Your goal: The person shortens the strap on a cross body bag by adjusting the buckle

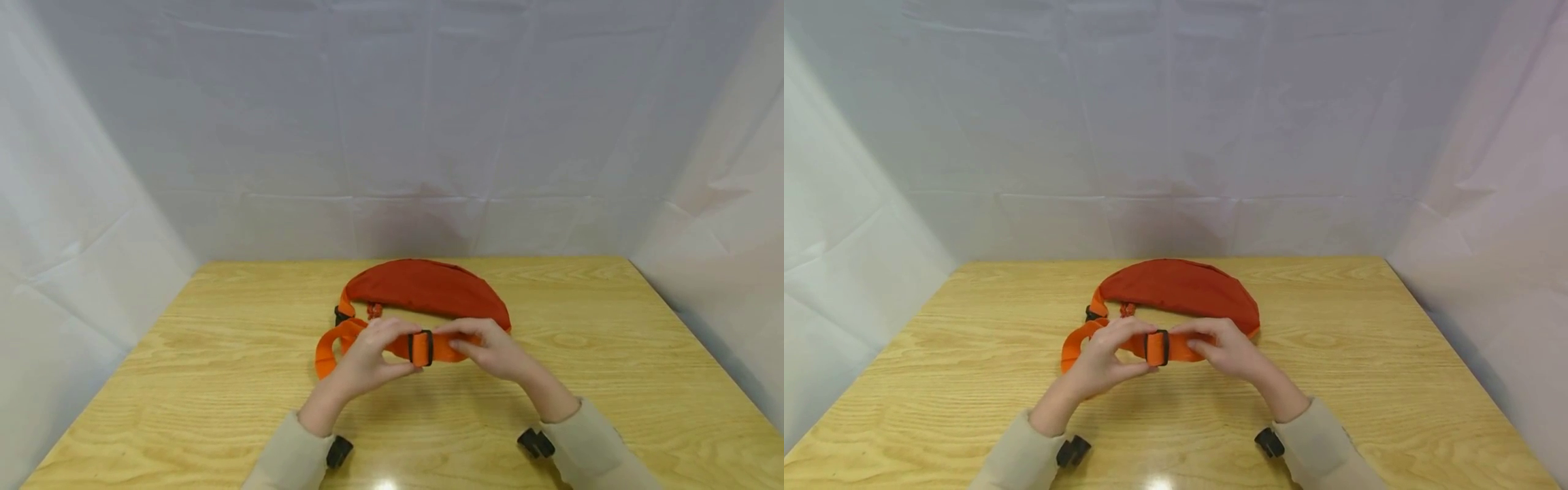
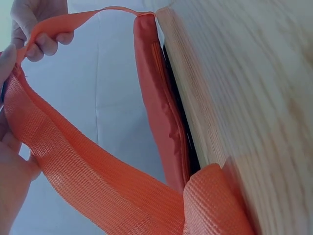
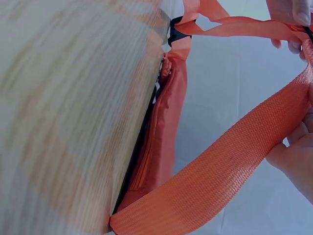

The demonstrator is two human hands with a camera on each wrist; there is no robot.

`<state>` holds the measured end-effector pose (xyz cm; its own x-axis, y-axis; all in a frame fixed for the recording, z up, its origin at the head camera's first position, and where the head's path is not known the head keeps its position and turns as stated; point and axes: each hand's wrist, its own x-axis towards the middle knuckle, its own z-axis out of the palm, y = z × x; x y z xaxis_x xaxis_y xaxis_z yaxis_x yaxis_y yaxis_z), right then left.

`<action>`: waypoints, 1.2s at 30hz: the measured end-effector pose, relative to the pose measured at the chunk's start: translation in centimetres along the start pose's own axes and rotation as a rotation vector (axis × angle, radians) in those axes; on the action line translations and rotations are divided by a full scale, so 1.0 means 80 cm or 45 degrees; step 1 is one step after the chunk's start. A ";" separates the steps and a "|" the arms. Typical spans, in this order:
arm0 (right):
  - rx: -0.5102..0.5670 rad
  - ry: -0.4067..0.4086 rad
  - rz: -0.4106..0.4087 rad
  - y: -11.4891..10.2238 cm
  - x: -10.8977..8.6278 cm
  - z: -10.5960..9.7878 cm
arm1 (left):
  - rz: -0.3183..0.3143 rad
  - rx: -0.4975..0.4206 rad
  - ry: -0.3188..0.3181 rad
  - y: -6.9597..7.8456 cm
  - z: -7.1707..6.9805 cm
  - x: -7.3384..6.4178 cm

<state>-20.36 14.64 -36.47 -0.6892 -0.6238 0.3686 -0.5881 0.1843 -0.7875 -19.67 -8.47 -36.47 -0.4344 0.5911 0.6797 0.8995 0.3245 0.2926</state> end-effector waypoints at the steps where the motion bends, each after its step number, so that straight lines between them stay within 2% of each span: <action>1: -0.007 0.001 0.003 0.000 0.000 0.000 | 0.001 -0.005 -0.001 0.000 0.000 0.000; 7: -0.008 0.007 -0.007 0.002 0.000 0.005 | 0.005 -0.010 -0.016 0.004 0.002 0.002; 15: 0.100 0.076 -0.021 -0.002 0.001 0.012 | -0.025 0.036 -0.010 0.005 0.002 0.001; 18: 0.071 0.050 -0.057 0.000 0.001 0.010 | -0.009 0.074 0.012 0.003 0.002 0.000; 21: 0.031 -0.035 -0.106 0.004 0.001 0.005 | -0.010 0.077 0.019 0.002 0.001 -0.001; 24: -0.002 -0.088 -0.112 0.006 0.001 0.000 | -0.022 0.066 0.018 0.002 0.001 -0.001; 36: 0.077 -0.041 -0.064 0.004 0.000 -0.001 | -0.004 0.012 0.004 0.002 0.001 0.000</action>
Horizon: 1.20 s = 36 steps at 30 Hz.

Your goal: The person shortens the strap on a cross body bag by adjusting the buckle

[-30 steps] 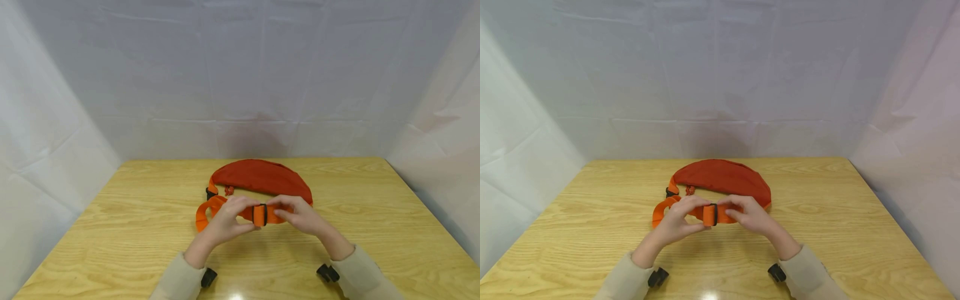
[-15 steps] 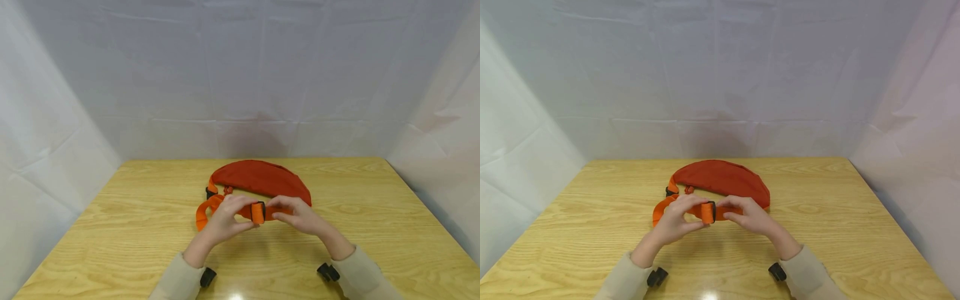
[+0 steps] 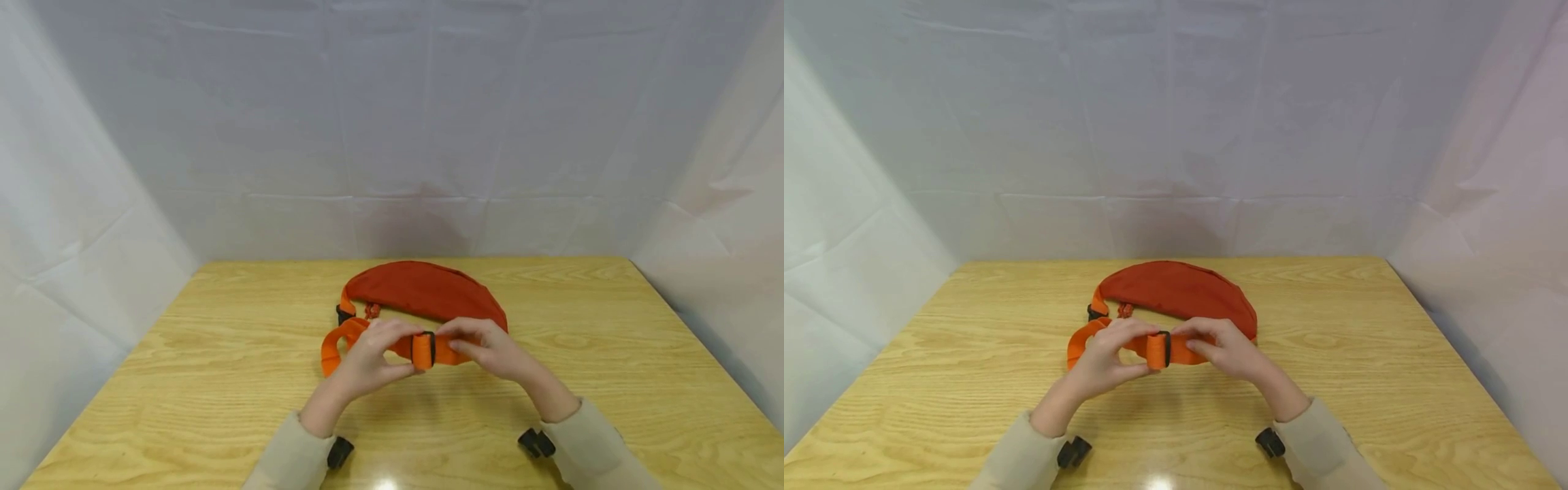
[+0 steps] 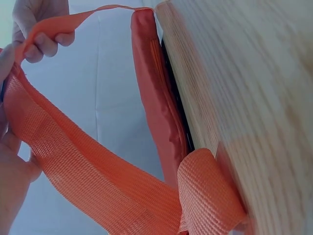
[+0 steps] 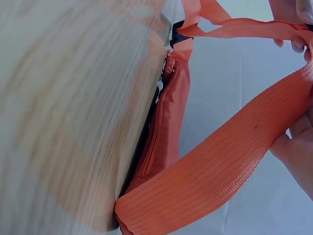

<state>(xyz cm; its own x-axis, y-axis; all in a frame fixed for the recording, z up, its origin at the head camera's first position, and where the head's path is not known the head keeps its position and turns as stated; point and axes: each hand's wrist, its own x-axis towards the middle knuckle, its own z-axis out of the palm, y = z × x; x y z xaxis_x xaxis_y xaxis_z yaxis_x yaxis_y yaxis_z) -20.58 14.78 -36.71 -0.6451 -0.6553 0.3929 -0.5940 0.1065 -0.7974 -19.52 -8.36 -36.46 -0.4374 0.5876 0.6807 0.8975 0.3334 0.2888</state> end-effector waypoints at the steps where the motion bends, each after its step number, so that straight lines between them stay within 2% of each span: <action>1: -0.002 0.005 0.002 0.000 0.000 0.001 | 0.001 -0.001 -0.001 0.000 0.000 0.000; 8: 0.029 0.068 0.010 -0.004 0.002 0.010 | -0.012 0.001 -0.049 0.002 0.001 0.001; 13: 0.071 0.123 0.023 -0.003 0.003 0.014 | -0.018 0.020 -0.047 0.002 0.002 0.000; 17: 0.060 0.083 -0.005 0.001 0.002 0.012 | -0.006 0.041 -0.035 0.002 0.001 0.001; 21: -0.036 0.020 -0.054 0.004 0.001 0.006 | -0.003 0.045 -0.033 0.002 0.000 0.000; 25: -0.117 0.008 -0.075 0.007 0.001 0.002 | -0.013 0.040 -0.029 0.002 0.000 -0.001; 36: 0.011 0.083 -0.022 0.006 0.000 0.005 | -0.027 0.044 -0.040 0.002 0.001 0.000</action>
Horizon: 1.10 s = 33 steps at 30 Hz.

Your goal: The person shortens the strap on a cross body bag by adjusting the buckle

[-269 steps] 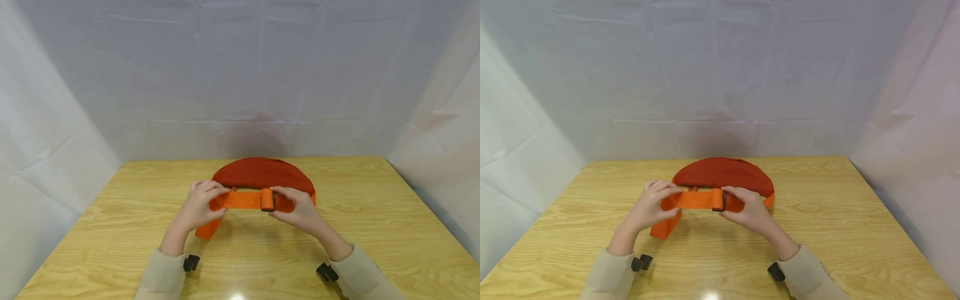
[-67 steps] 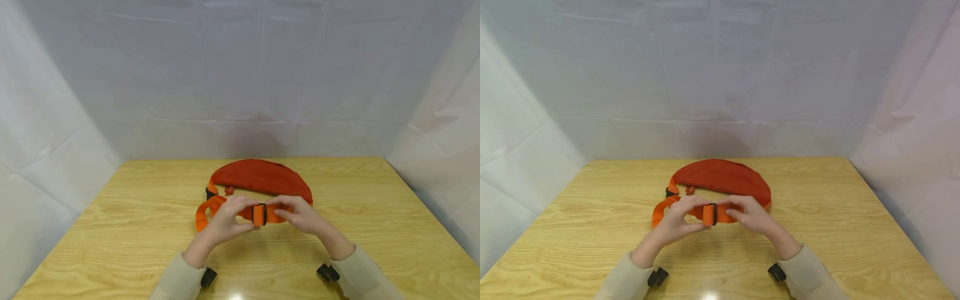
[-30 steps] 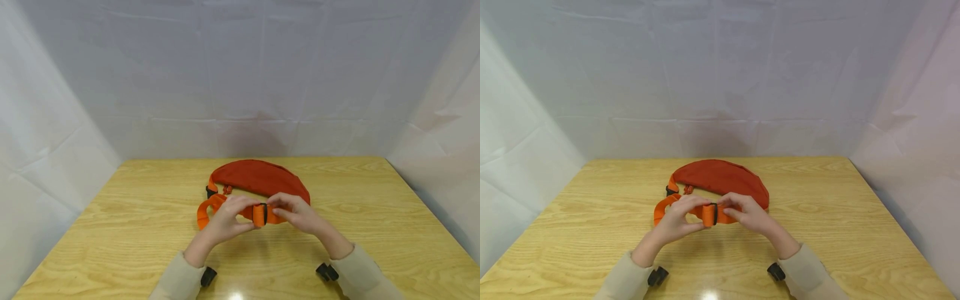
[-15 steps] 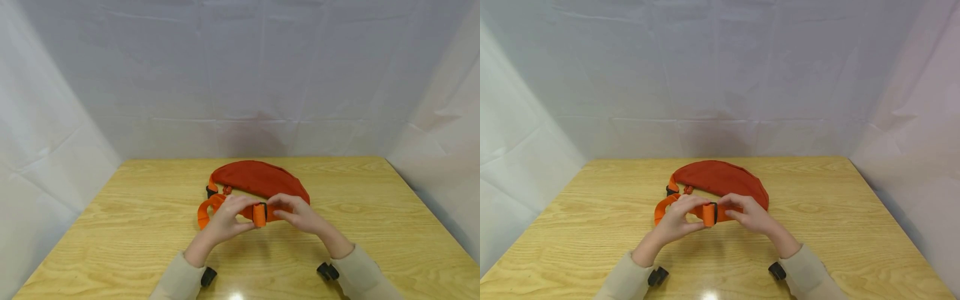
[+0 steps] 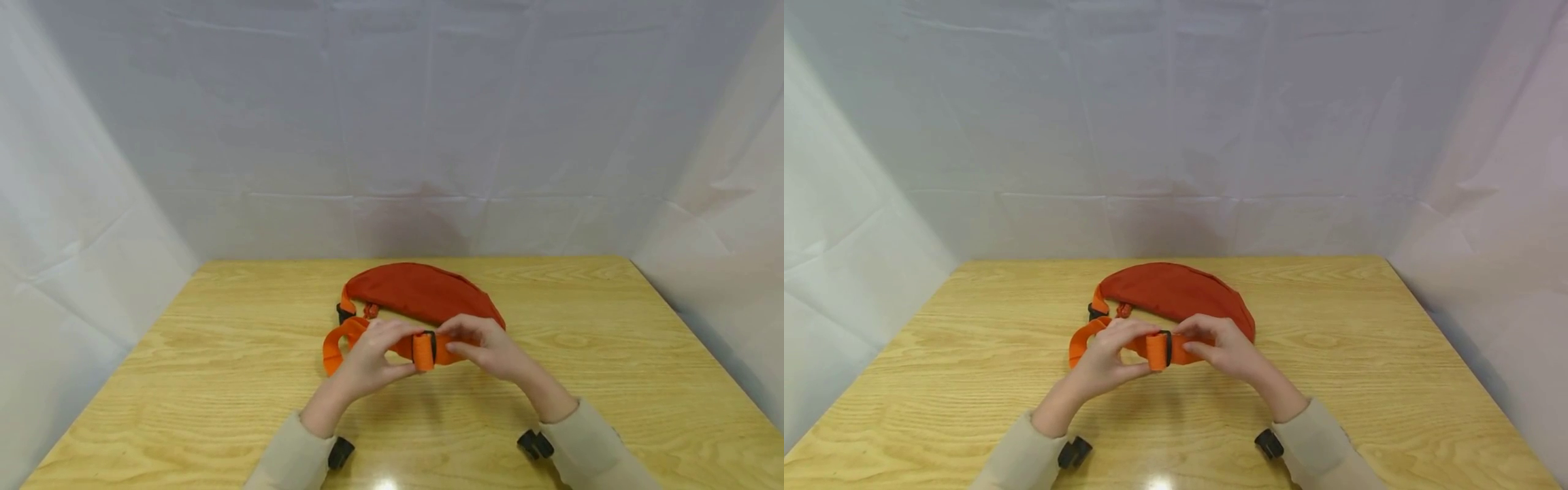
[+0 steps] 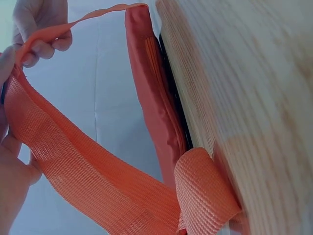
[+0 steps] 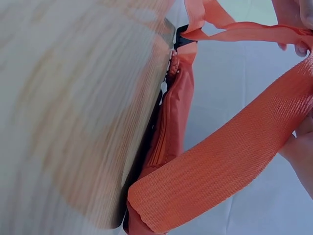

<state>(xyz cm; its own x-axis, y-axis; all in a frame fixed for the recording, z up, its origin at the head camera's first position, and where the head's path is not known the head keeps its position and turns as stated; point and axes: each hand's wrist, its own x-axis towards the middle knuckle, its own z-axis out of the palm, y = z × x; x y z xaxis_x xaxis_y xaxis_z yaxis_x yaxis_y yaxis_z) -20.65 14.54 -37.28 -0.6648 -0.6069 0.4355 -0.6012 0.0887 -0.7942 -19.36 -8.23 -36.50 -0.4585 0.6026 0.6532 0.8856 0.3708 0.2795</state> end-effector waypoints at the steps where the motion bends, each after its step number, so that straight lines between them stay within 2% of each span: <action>1: 0.012 0.007 0.008 0.000 0.000 0.001 | -0.005 -0.004 -0.001 0.001 0.000 0.000; 10: 0.022 0.087 0.096 -0.006 0.000 0.008 | -0.006 -0.013 -0.017 0.001 0.000 0.001; 14: 0.036 0.094 0.139 -0.008 0.000 0.010 | 0.002 -0.023 -0.019 0.001 0.001 0.003; 16: 0.041 0.089 0.124 -0.008 0.000 0.010 | 0.002 -0.024 -0.019 0.002 0.000 0.003; 19: 0.031 0.056 0.070 -0.007 0.000 0.009 | 0.005 -0.017 -0.019 0.002 0.000 0.003; 22: -0.008 -0.020 0.008 -0.006 0.000 0.004 | 0.008 -0.008 -0.019 0.002 -0.001 0.002; 27: -0.106 -0.134 -0.035 -0.004 0.001 -0.004 | 0.006 -0.007 -0.012 0.000 -0.002 0.000; 33: -0.120 -0.119 -0.019 -0.001 0.002 -0.006 | 0.017 0.011 -0.002 -0.001 -0.002 -0.001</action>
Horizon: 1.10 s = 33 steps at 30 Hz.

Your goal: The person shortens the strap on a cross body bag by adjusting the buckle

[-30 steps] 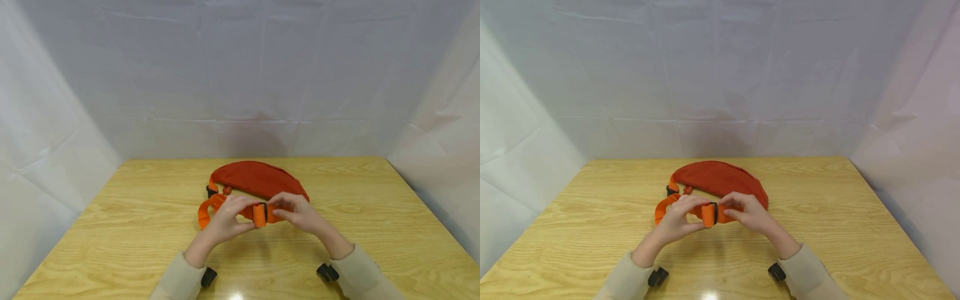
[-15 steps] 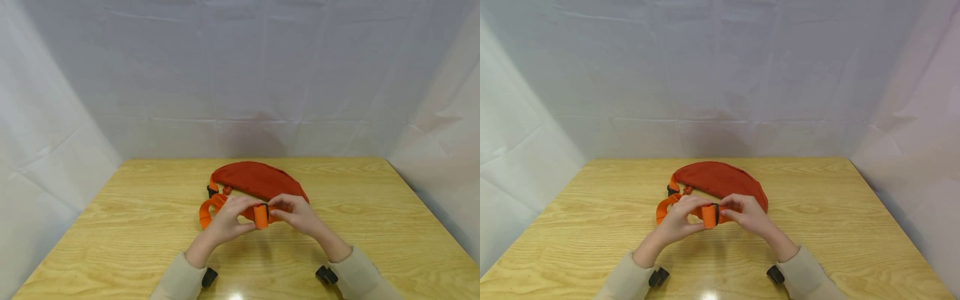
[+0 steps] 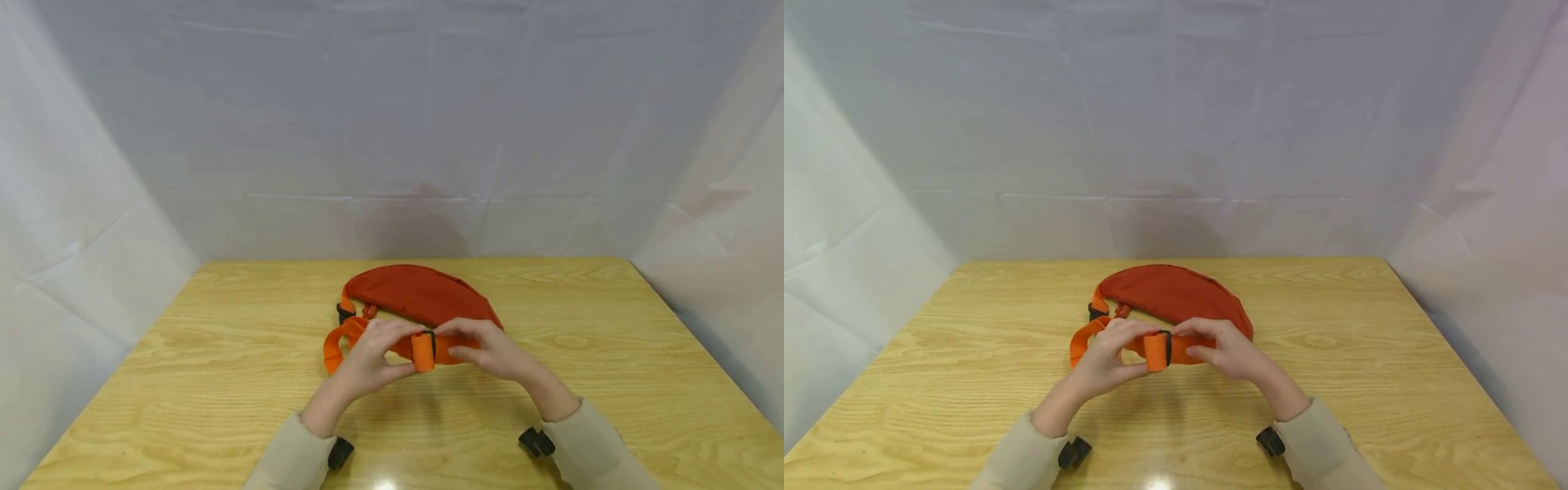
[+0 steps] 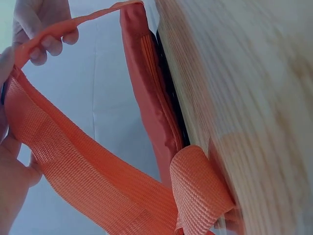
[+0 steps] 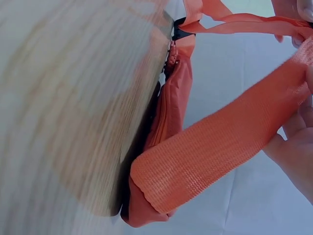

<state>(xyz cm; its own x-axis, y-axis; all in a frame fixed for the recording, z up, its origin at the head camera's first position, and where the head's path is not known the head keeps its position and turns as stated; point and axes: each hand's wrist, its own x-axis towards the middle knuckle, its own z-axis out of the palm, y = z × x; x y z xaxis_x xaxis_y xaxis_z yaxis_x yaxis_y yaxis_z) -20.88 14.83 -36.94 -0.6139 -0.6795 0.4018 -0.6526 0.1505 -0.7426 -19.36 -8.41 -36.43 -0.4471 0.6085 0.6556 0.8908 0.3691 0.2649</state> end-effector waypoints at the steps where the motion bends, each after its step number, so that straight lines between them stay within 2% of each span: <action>1: 0.002 0.014 0.003 0.000 0.000 0.000 | 0.002 0.002 0.004 0.000 0.000 0.000; 12: 0.104 0.129 0.103 -0.004 0.001 0.008 | 0.016 0.014 0.036 -0.002 0.006 0.000; 19: 0.124 0.173 0.152 -0.008 0.001 0.011 | -0.010 0.035 0.022 0.001 0.006 0.002; 22: 0.123 0.145 0.120 -0.007 0.000 0.009 | -0.006 0.053 0.018 0.002 0.006 0.003; 29: -0.008 0.019 -0.053 -0.001 -0.001 -0.001 | -0.026 0.052 0.029 0.000 0.003 0.000; 33: -0.001 -0.039 -0.049 0.001 0.000 -0.003 | -0.020 0.057 0.044 -0.001 0.002 -0.001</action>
<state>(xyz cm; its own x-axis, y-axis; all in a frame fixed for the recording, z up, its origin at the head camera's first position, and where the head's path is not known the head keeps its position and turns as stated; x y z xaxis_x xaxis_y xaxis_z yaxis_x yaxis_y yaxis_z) -21.02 15.04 -36.83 -0.5748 -0.7062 0.4135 -0.6759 0.1249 -0.7263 -19.42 -8.38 -36.61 -0.4572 0.5778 0.6761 0.8789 0.4100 0.2439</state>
